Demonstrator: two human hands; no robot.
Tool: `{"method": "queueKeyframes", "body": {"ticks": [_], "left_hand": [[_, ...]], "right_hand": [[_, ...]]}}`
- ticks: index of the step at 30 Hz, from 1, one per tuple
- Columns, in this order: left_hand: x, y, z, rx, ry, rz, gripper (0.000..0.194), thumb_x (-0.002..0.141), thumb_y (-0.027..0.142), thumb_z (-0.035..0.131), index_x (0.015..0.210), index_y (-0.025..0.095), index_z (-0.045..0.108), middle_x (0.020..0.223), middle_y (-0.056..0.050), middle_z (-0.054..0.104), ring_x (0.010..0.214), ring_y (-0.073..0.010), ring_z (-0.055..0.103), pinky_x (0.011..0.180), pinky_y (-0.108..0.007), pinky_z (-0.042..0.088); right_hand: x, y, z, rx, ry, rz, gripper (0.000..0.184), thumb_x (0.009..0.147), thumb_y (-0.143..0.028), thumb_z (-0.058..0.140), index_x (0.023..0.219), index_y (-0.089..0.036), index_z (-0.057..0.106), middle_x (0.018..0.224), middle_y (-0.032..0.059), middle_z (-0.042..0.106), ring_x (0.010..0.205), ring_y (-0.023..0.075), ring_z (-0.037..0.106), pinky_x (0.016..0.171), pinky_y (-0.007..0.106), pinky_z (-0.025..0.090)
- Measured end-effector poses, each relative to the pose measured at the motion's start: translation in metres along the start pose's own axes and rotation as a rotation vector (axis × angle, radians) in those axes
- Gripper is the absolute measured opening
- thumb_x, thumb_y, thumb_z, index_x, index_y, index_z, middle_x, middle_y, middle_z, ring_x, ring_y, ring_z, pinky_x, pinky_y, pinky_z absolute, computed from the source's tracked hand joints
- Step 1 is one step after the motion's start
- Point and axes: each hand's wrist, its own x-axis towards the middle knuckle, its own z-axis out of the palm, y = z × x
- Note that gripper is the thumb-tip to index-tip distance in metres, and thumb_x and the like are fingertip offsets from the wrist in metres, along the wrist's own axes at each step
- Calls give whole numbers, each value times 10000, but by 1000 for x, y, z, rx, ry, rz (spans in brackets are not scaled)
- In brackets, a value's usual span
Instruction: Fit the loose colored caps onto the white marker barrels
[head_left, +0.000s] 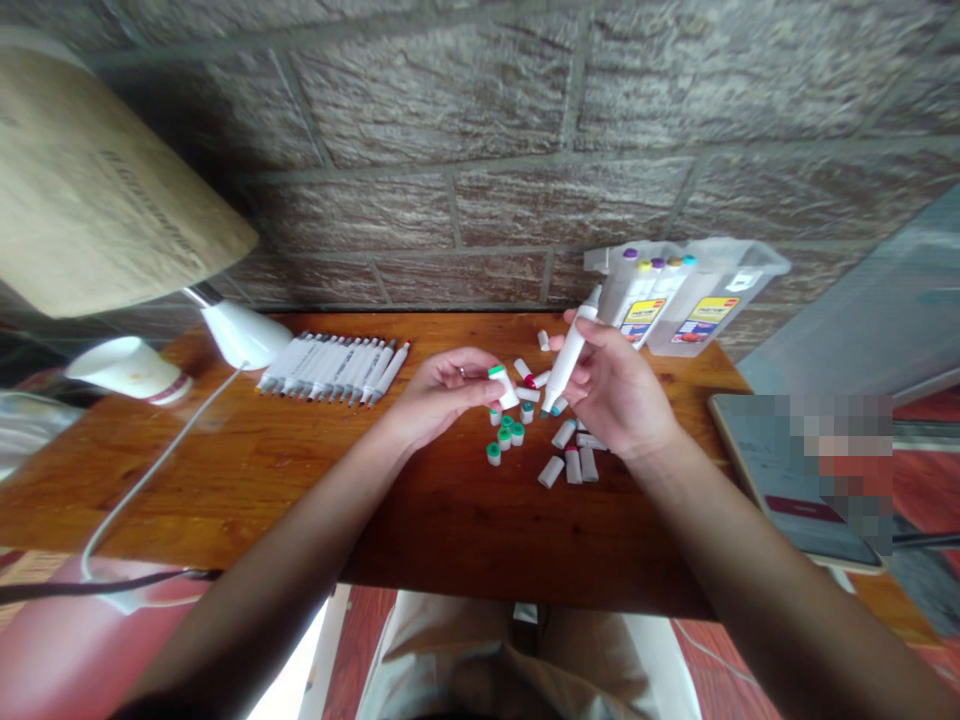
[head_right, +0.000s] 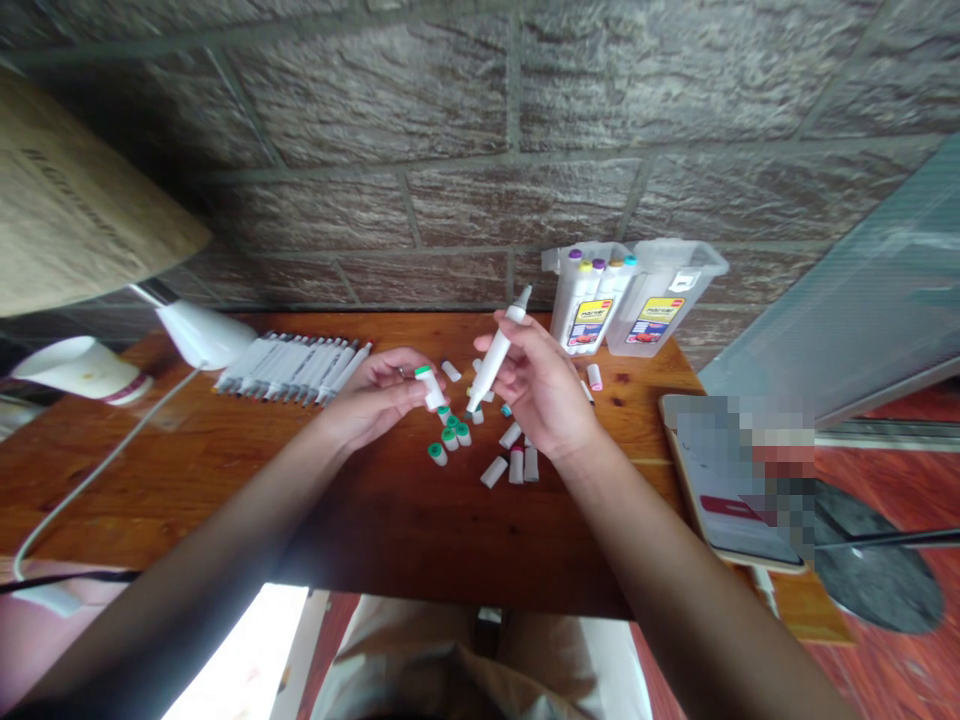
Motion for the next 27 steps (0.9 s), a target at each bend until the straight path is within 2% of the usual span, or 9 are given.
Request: {"method": "queueKeyframes", "body": {"ticks": [8, 13, 17, 22, 27], "left_hand": [[0, 1, 0, -5, -27, 8, 332, 587, 278, 960, 772, 135, 724, 674, -5, 742, 593, -116, 688, 609, -224, 569], [0, 0, -1, -17, -1, 5, 325, 582, 258, 961, 774, 135, 730, 699, -6, 752, 617, -117, 701, 627, -221, 575], [0, -1, -2, -3, -38, 6, 333, 593, 278, 957, 784, 136, 724, 691, -15, 750, 594, -127, 690, 620, -243, 569], [0, -1, -3, 2, -20, -4, 313, 599, 262, 951, 782, 135, 731, 703, -19, 752, 612, -134, 693, 615, -244, 557], [0, -1, -1, 8, -25, -8, 316, 587, 264, 957, 792, 143, 750, 717, -20, 764, 602, -128, 694, 621, -245, 569]], "right_hand": [[0, 1, 1, 2, 9, -4, 326, 628, -277, 842, 883, -206, 652, 701, -25, 725, 453, 37, 333, 400, 153, 233], [1, 0, 2, 0, 39, 5, 330, 620, -277, 842, 871, -207, 639, 696, -25, 722, 456, 37, 330, 406, 151, 241], [0, 0, 2, -3, 26, 1, 335, 622, -275, 847, 879, -206, 644, 701, -21, 721, 454, 37, 323, 402, 155, 228], [0, 1, 1, -7, 42, 8, 332, 622, -283, 853, 871, -204, 649, 703, -16, 723, 457, 39, 322, 413, 160, 252], [-1, 0, 1, -14, 24, 0, 317, 630, -285, 851, 866, -209, 652, 697, -22, 718, 457, 43, 314, 403, 160, 228]]}}
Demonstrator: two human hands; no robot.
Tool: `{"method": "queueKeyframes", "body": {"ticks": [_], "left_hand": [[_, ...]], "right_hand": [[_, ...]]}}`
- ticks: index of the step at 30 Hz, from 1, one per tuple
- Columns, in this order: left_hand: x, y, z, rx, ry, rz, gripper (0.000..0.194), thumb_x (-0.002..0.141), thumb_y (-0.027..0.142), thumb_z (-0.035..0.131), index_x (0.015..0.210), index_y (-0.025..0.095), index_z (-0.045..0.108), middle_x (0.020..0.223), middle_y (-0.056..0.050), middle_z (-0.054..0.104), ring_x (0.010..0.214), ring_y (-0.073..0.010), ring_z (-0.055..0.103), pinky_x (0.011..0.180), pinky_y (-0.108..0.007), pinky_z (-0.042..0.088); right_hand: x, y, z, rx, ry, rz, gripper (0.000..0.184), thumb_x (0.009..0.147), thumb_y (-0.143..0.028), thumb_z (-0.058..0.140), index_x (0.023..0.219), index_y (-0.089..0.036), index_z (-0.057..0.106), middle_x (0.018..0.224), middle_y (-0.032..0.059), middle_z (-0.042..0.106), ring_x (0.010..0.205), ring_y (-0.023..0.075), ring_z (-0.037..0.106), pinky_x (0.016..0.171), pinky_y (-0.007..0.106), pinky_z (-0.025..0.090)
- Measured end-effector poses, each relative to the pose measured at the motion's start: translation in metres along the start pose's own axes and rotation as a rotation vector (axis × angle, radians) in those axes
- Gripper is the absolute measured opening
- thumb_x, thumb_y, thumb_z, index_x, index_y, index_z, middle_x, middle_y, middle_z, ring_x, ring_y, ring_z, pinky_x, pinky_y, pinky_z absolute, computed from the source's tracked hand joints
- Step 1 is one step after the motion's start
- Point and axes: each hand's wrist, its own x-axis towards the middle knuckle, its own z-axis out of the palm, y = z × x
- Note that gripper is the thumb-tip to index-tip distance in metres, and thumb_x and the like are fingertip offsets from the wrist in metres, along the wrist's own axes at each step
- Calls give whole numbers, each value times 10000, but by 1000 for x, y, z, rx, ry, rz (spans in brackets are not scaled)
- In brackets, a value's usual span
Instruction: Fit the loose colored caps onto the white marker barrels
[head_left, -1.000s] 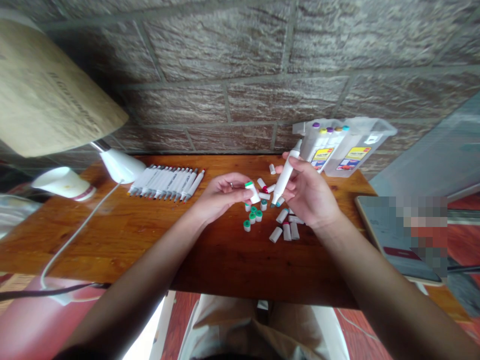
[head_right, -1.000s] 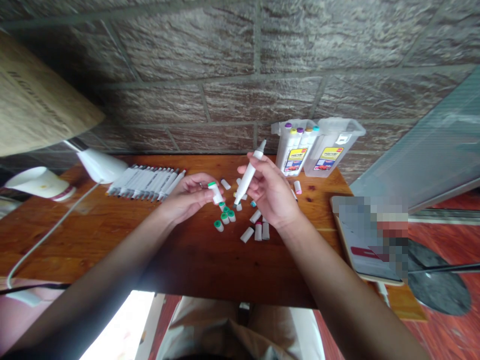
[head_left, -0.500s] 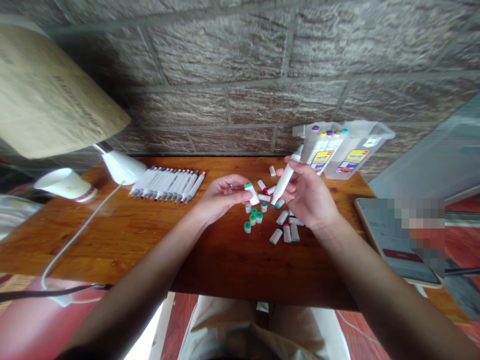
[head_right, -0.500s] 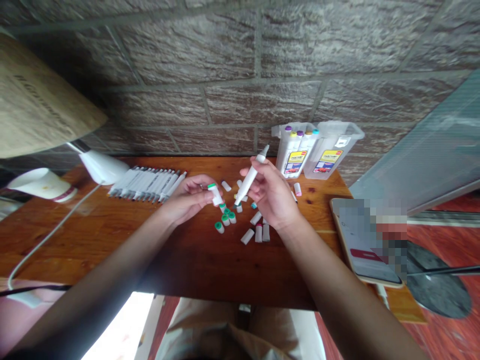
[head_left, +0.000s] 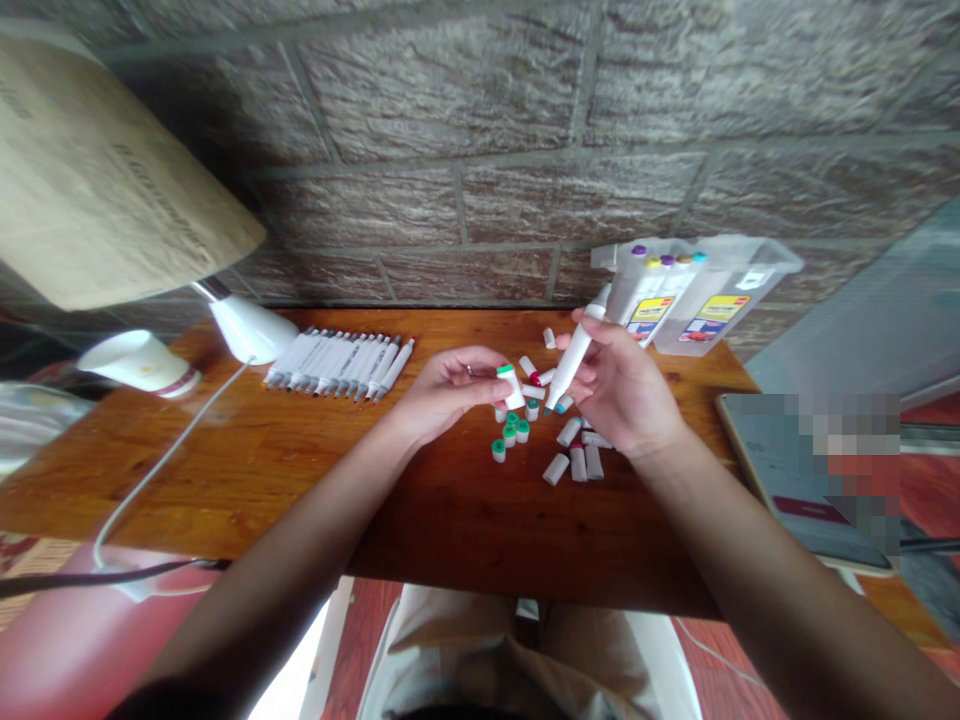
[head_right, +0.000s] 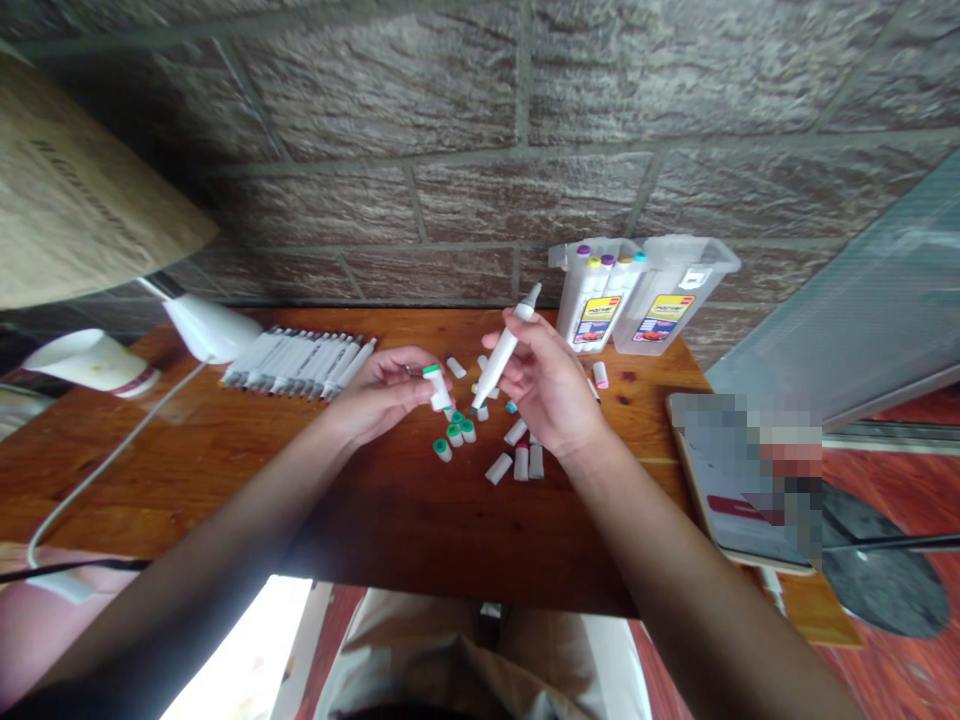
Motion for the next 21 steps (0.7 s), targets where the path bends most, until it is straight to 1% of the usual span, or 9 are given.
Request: {"method": "queueKeyframes", "body": {"ticks": [7, 10, 15, 21], "left_hand": [[0, 2, -2, -19, 53, -11, 354, 550, 284, 975, 794, 150, 755, 738, -10, 767, 644, -118, 709, 645, -226, 581], [0, 2, -1, -12, 48, -12, 373, 546, 294, 977, 809, 148, 756, 751, -20, 775, 659, -127, 721, 654, -228, 587], [1, 2, 0, -35, 45, -6, 337, 554, 271, 971, 774, 146, 749, 699, -8, 759, 597, -109, 688, 611, -220, 578], [1, 1, 0, -24, 29, 2, 347, 555, 274, 974, 803, 152, 763, 745, -19, 772, 648, -126, 717, 636, -223, 580]], "right_hand": [[0, 0, 1, -1, 22, 12, 332, 612, -285, 859, 853, -202, 644, 690, -13, 723, 452, 39, 312, 411, 158, 229], [0, 0, 1, -1, 8, 6, 337, 614, -285, 862, 852, -201, 640, 690, -13, 723, 453, 39, 319, 413, 157, 227], [1, 1, 0, -5, 17, 6, 346, 621, -293, 862, 863, -200, 633, 702, -9, 726, 460, 43, 322, 421, 166, 244], [0, 1, 0, -18, -13, -4, 339, 640, -310, 863, 858, -216, 621, 717, -26, 715, 463, 50, 320, 410, 190, 211]]}}
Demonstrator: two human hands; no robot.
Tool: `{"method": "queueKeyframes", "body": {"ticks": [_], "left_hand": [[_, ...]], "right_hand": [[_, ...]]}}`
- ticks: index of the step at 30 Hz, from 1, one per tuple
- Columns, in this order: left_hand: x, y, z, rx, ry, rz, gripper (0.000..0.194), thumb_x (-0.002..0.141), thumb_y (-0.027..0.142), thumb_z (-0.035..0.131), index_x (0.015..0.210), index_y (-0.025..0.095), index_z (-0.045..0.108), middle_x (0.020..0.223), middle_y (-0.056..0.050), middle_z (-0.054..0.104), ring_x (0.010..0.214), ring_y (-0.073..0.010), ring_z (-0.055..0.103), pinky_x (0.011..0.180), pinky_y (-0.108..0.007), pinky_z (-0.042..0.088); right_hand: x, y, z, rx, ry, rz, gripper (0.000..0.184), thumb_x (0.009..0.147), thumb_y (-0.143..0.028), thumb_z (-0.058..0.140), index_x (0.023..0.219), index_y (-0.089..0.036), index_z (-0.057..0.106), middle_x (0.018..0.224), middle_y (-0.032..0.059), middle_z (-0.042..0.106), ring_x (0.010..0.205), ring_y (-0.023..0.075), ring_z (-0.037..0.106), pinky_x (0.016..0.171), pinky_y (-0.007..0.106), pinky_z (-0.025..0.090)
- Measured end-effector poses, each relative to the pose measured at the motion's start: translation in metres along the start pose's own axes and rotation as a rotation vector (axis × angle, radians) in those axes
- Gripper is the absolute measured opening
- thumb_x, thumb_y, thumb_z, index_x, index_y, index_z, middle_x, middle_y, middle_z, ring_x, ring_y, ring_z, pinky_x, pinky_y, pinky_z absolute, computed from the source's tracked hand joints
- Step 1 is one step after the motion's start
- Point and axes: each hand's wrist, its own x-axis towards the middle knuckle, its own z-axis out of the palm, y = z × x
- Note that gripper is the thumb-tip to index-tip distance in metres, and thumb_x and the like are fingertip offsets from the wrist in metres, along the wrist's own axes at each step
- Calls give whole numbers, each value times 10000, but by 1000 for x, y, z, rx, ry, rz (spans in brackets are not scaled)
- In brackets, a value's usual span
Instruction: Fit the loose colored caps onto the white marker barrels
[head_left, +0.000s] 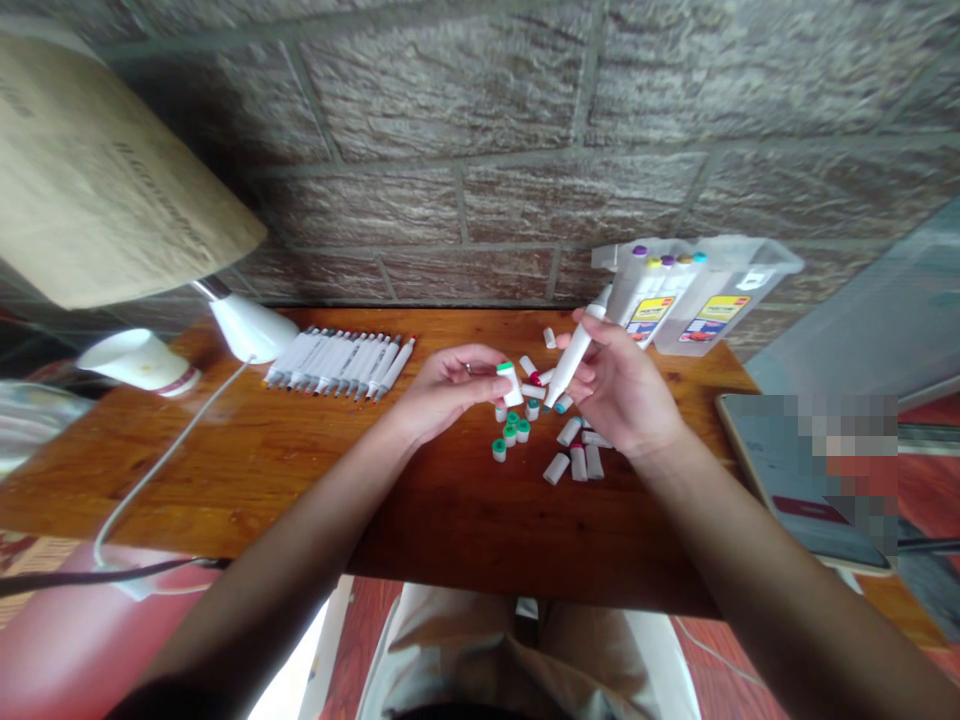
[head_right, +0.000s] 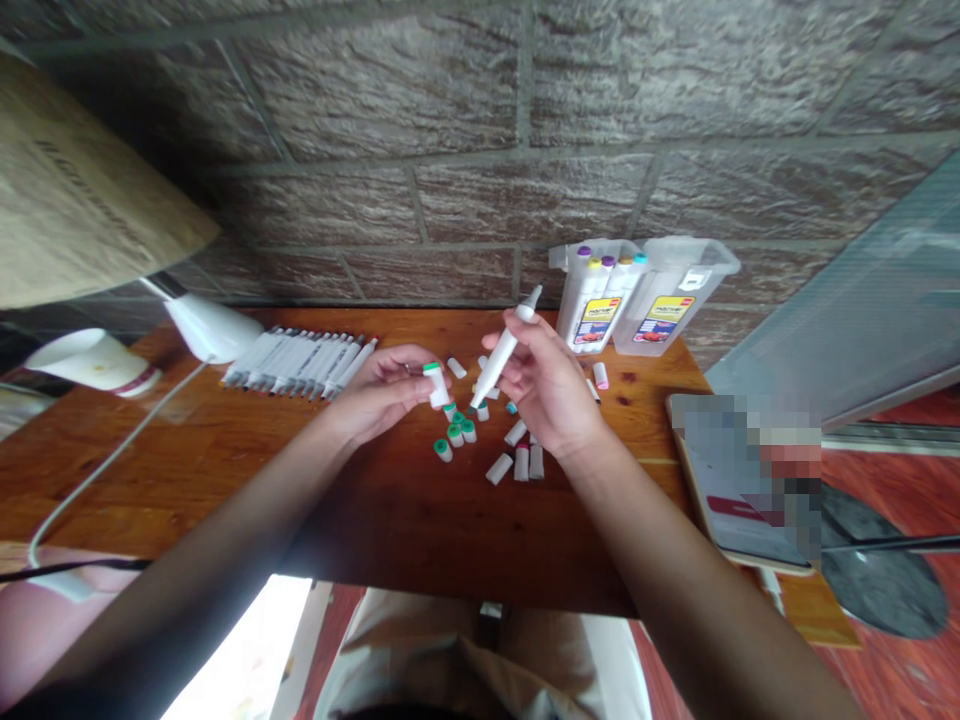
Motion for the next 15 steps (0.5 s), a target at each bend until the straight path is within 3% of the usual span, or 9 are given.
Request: {"method": "queueKeyframes", "body": {"ticks": [15], "left_hand": [[0, 1, 1, 19, -20, 4, 361, 575, 304, 966, 773, 134, 717, 671, -10, 746, 550, -118, 678, 564, -222, 558]], "right_hand": [[0, -1, -1, -4, -7, 5, 351, 628, -321, 873, 868, -226, 634, 721, -27, 721, 462, 54, 332, 416, 201, 209]]}}
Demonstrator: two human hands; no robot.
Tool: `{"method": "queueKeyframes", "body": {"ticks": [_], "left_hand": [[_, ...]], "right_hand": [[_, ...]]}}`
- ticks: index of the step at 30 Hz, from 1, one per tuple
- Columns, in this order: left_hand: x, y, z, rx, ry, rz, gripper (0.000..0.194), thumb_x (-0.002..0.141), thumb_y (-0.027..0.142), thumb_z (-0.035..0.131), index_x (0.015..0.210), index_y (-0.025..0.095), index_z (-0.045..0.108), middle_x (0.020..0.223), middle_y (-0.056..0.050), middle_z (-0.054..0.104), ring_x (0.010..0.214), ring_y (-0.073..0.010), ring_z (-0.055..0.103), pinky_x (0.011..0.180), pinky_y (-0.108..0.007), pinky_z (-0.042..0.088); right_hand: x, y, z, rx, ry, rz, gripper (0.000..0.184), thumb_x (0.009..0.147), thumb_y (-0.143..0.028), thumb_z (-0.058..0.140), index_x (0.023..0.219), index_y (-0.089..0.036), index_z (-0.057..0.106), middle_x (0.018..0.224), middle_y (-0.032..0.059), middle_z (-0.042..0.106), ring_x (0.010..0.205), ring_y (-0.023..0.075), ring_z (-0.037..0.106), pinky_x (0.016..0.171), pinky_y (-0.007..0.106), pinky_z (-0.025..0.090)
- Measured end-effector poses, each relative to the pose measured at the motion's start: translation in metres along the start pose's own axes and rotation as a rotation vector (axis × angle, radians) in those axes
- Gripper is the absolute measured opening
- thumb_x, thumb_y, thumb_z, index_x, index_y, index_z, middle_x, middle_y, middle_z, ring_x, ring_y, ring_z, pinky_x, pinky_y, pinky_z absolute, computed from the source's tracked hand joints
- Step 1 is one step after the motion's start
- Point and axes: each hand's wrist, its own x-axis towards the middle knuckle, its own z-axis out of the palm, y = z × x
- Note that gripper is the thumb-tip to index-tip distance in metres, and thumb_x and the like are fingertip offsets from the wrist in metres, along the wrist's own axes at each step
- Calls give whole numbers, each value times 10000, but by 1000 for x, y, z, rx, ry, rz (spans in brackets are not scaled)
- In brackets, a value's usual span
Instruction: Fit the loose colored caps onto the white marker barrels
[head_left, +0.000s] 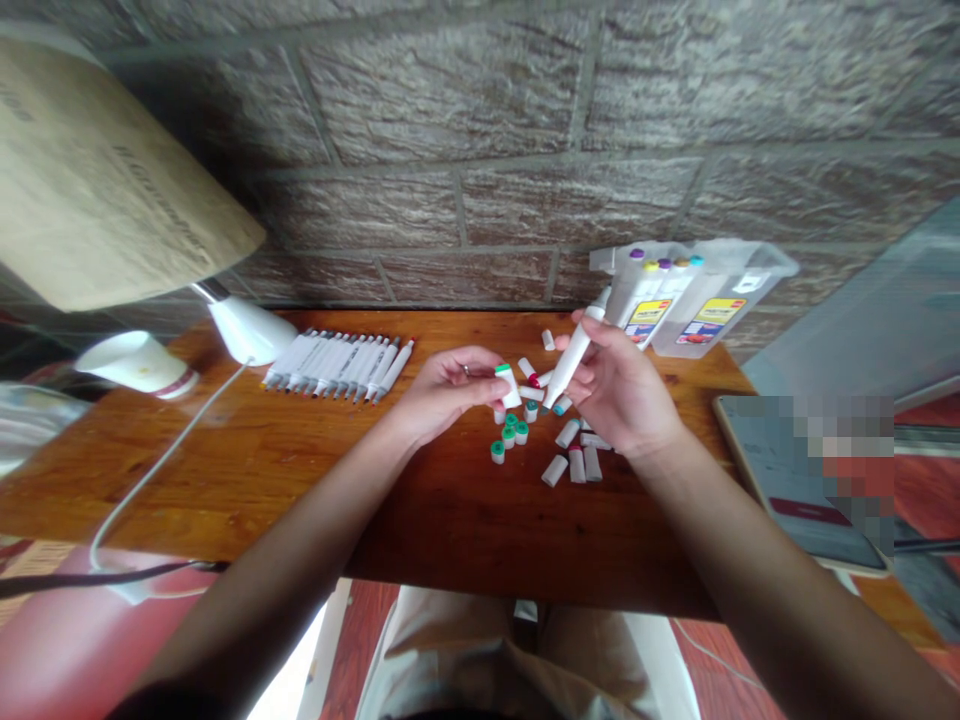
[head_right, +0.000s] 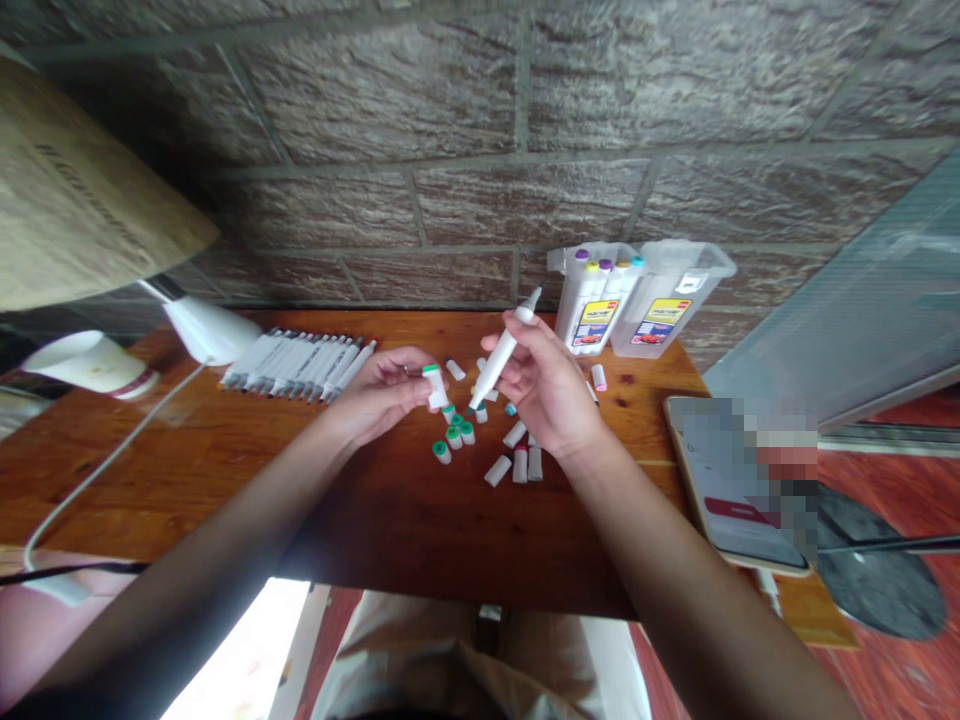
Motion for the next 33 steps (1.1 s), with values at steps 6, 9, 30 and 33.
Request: {"method": "queueKeyframes", "body": {"ticks": [6, 9, 30, 33], "left_hand": [[-1, 1, 1, 1, -9, 2, 358, 574, 298, 967, 782, 136, 726, 683, -14, 754, 560, -118, 688, 567, -217, 566], [-1, 1, 2, -2, 0, 7, 353, 572, 296, 967, 779, 138, 728, 667, -7, 747, 537, -118, 681, 552, -219, 564], [-1, 0, 0, 8, 27, 28, 310, 584, 266, 959, 792, 149, 760, 688, -10, 752, 551, -122, 688, 567, -231, 585], [-1, 0, 0, 6, 28, 22, 310, 594, 267, 953, 805, 148, 760, 683, -7, 745, 551, -118, 677, 561, -231, 577]], "right_hand": [[0, 1, -1, -40, -32, 3, 332, 673, -364, 860, 908, -242, 660, 735, -34, 731, 458, 60, 358, 414, 211, 229], [0, 3, -1, -37, -48, 10, 321, 682, -362, 868, 897, -234, 665, 726, -35, 730, 459, 53, 353, 414, 198, 234], [-1, 9, -4, -127, -117, 37, 325, 705, -454, 870, 912, -213, 802, 791, -6, 751, 475, 35, 416, 429, 194, 327], [-2, 9, -3, -145, -120, 63, 297, 711, -436, 861, 896, -208, 812, 813, 6, 750, 518, 52, 473, 447, 197, 354]]}}
